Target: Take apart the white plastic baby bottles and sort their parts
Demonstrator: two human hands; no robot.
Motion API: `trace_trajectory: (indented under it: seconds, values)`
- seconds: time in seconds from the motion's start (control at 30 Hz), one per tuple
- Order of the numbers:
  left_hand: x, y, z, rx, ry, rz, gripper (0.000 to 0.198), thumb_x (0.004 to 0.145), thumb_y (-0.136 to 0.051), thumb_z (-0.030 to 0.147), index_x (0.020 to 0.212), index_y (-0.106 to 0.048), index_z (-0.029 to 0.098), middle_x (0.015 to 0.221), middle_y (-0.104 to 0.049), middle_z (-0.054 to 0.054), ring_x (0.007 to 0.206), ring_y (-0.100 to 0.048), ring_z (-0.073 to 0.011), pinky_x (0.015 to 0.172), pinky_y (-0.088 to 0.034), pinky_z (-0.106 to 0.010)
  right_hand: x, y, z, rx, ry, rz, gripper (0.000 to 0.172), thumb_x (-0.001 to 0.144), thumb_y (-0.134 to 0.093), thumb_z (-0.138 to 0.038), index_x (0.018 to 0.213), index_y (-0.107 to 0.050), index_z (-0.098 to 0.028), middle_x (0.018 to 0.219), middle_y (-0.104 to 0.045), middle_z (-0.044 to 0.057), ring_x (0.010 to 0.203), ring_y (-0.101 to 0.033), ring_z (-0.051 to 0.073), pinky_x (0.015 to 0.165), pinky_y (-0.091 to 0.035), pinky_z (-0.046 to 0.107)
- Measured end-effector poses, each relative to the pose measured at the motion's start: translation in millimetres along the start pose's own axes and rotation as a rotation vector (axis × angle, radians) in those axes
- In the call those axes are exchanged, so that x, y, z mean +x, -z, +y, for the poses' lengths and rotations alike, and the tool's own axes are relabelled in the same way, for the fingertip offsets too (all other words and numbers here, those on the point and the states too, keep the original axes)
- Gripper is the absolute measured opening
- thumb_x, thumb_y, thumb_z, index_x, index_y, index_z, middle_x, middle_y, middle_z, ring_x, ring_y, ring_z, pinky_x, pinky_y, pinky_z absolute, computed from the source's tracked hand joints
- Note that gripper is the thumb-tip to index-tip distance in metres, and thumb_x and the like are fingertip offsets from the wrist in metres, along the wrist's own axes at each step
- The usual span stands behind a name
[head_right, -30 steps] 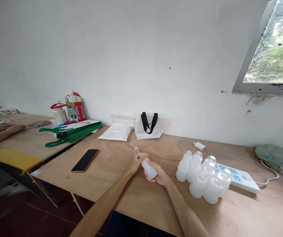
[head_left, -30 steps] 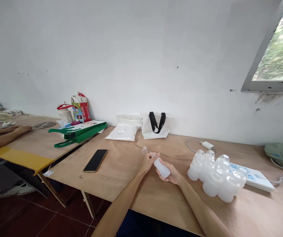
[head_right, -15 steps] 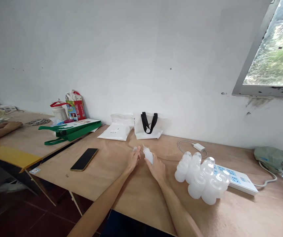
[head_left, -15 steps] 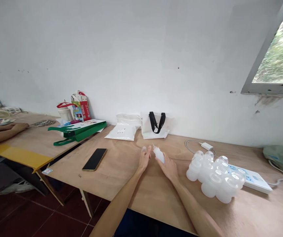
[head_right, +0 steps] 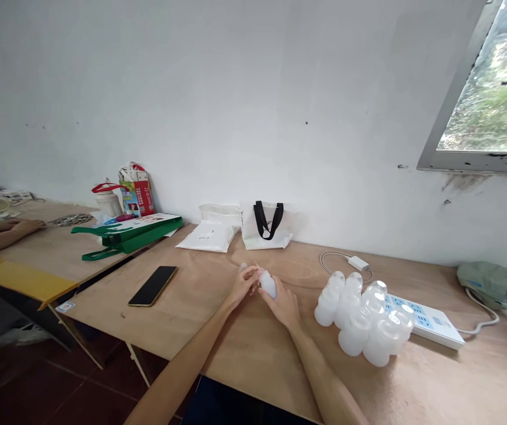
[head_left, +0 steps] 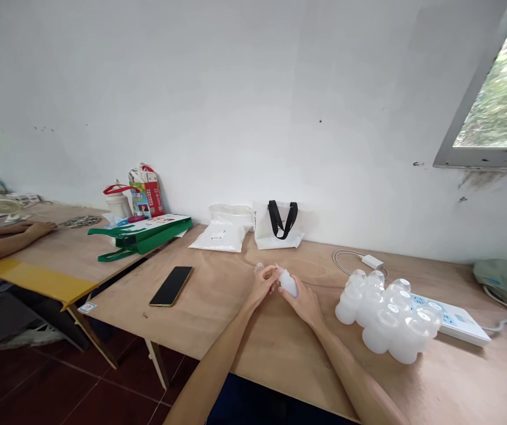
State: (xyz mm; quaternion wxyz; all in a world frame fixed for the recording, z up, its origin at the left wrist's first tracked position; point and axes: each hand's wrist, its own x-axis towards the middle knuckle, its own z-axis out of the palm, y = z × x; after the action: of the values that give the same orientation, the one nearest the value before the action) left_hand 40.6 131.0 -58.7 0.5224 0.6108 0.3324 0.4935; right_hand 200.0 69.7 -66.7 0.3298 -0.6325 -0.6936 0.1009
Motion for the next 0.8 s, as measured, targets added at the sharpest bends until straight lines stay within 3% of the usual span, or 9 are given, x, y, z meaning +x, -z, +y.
trace_trajectory:
  seconds: [0.2,0.4,0.6,0.8]
  values:
    - [-1.2,-1.0,-1.3,0.022,-0.046,0.012,0.048,0.076,-0.069,0.063,0.088,-0.066,0.016,0.060,-0.052,0.005,0.042,-0.038,-0.0057,0.038,-0.027,-0.018,-1.9,6.2,-9.6,-0.172,0.095,0.099,0.040,0.099,-0.046,-0.049,0.123,-0.058,-0.020,0.113,-0.074,0.012,0.106,-0.069,0.028,0.086,-0.047,0.034]
    - [1.0,0.3,-3.7,0.070,-0.124,0.017,0.038,0.078,-0.072,0.054,0.077,-0.066,0.016,0.070,-0.059,0.000,0.061,-0.054,-0.0101,0.054,-0.043,-0.020,-3.4,12.1,-17.8,-0.334,0.056,0.050,0.036,0.099,-0.048,-0.050,0.124,-0.060,-0.027,0.104,-0.077,0.009,0.087,-0.074,0.024,0.070,-0.046,0.027]
    - [1.0,-3.6,-9.6,0.130,-0.166,0.029,0.042,0.086,-0.061,0.058,0.082,-0.065,0.016,0.082,-0.062,-0.003,0.062,-0.059,-0.0129,0.047,-0.047,-0.022,1.2,11.8,-17.7,-0.233,-0.030,0.051,0.042,0.096,-0.050,-0.052,0.128,-0.062,-0.027,0.098,-0.078,0.009,0.086,-0.074,0.027,0.068,-0.046,0.029]
    - [-0.5,-2.9,-9.2,0.279,-0.253,0.087,0.031,0.091,-0.059,0.049,0.085,-0.066,0.019,0.091,-0.065,-0.004,0.078,-0.064,-0.0167,0.067,-0.055,-0.028,7.3,8.4,-8.5,0.090,-0.052,0.032,0.037,0.092,-0.052,-0.056,0.119,-0.065,-0.033,0.111,-0.076,0.001,0.100,-0.071,0.026,0.079,-0.048,0.031]
